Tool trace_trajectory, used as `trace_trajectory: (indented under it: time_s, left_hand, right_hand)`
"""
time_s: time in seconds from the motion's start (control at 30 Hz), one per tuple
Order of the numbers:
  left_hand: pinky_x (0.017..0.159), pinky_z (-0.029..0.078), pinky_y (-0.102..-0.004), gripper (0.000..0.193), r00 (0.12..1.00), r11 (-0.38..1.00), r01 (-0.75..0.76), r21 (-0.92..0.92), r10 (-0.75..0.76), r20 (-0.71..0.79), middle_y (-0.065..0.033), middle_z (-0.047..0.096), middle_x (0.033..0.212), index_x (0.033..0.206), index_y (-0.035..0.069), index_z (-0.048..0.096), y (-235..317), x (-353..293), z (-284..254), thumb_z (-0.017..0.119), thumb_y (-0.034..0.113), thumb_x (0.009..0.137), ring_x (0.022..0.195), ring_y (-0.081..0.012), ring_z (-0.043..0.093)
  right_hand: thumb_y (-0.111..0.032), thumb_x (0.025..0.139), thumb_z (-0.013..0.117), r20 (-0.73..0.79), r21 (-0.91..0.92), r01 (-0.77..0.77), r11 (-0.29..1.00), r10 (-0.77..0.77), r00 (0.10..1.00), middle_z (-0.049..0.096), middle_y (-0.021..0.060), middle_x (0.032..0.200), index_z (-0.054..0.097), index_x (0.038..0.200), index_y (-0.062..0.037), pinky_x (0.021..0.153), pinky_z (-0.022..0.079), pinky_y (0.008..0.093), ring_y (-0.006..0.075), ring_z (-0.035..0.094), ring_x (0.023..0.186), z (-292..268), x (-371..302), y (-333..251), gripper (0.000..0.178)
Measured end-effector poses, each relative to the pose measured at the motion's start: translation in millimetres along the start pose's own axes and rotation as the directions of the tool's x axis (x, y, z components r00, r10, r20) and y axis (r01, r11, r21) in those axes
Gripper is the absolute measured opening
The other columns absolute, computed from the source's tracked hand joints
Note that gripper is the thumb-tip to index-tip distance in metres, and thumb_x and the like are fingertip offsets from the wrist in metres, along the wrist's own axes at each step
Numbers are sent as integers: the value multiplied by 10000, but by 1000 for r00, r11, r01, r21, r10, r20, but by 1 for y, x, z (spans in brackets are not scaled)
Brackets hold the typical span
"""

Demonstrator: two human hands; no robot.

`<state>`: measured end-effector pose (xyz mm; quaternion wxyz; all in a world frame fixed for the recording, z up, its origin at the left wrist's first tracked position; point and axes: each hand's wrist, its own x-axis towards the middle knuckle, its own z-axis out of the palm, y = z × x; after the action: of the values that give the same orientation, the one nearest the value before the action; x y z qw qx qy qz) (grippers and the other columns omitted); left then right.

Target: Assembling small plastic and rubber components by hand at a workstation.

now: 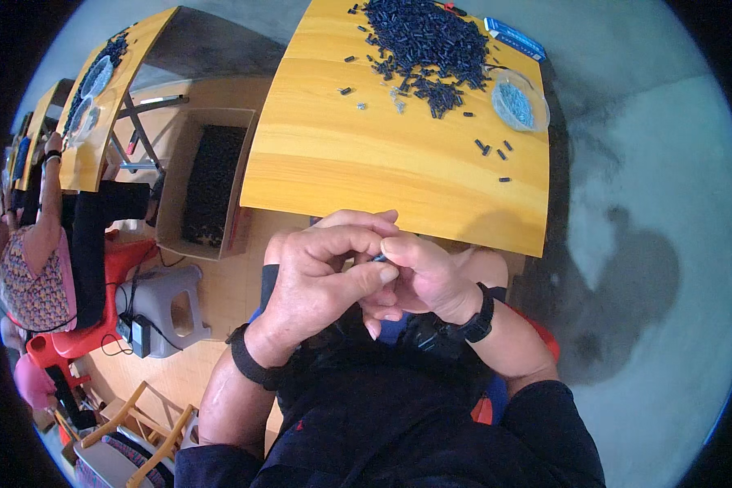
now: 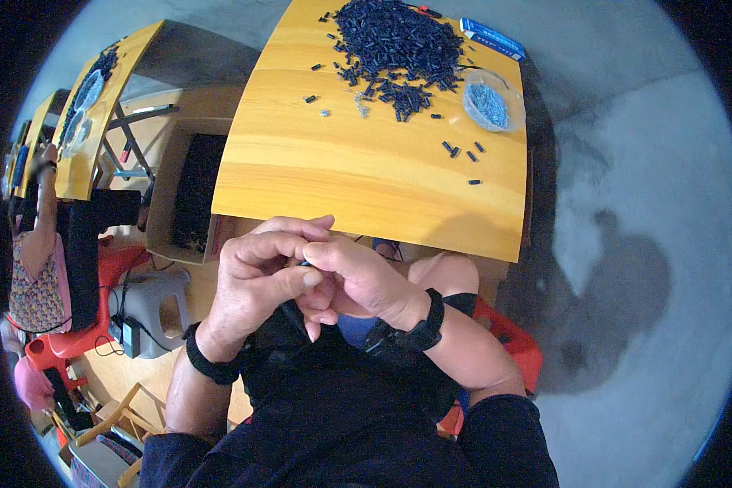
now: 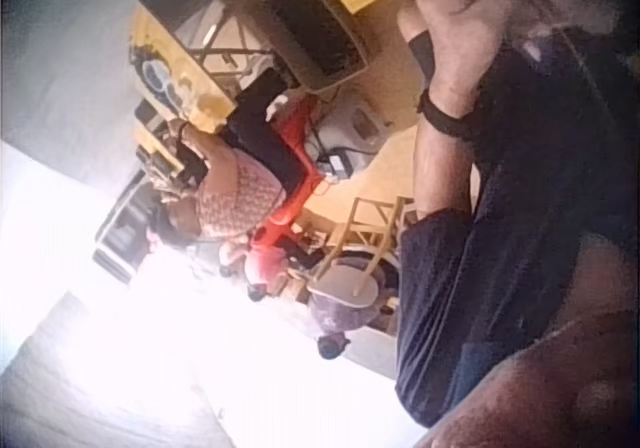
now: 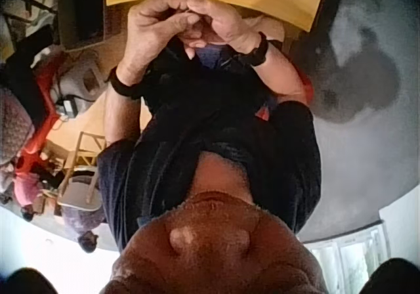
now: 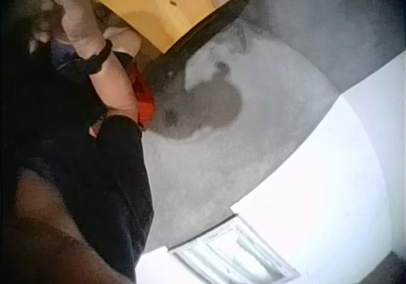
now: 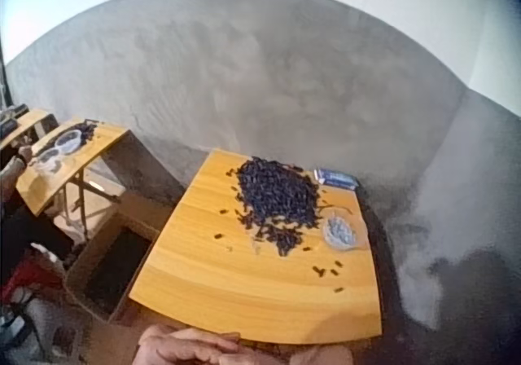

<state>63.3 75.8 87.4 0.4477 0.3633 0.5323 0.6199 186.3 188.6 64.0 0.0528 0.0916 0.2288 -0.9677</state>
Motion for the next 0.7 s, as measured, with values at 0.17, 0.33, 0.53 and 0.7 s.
trace_trajectory:
  time_s: [0.17, 0.33, 0.53, 0.7]
  left_hand:
    - [820, 502, -288, 90, 994, 996, 87, -26, -88, -64, -140, 644, 1064, 867, -25, 682, 6, -2, 10, 673, -27, 778, 958, -184, 626]
    - [768, 513, -289, 98, 988, 996, 94, 0, -93, -119, -141, 639, 1072, 863, -27, 681, 5, -5, 10, 676, -9, 766, 900, -186, 631]
    - [691, 525, -287, 121, 953, 934, -123, 336, 206, -224, -124, 673, 906, 874, -8, 692, -8, 2, 10, 681, 14, 756, 789, -194, 665]
    - [666, 510, -292, 130, 965, 951, 72, 301, 10, -261, -110, 673, 793, 876, 12, 703, -17, -2, 4, 676, 11, 749, 758, -190, 665]
  right_hand:
    - [-426, 981, 396, -30, -32, 14, 999, -15, 999, 512, 81, 608, 538, 836, -15, 518, 556, 397, 189, 517, 460, -4, -5, 1, 458]
    - [-490, 995, 337, 30, 45, 54, 998, -56, 998, 525, 88, 621, 551, 862, -11, 501, 550, 383, 195, 532, 471, -7, 1, 7, 541]
    - [-462, 1011, 334, -267, -187, 41, 982, -91, 959, 567, 64, 665, 584, 899, -17, 476, 523, 274, 135, 570, 505, -5, -6, -9, 522]
    - [-307, 979, 527, -243, -754, -44, 655, -216, 946, 566, 10, 599, 596, 738, -22, 458, 452, 215, 82, 563, 517, -1, 3, -16, 379]
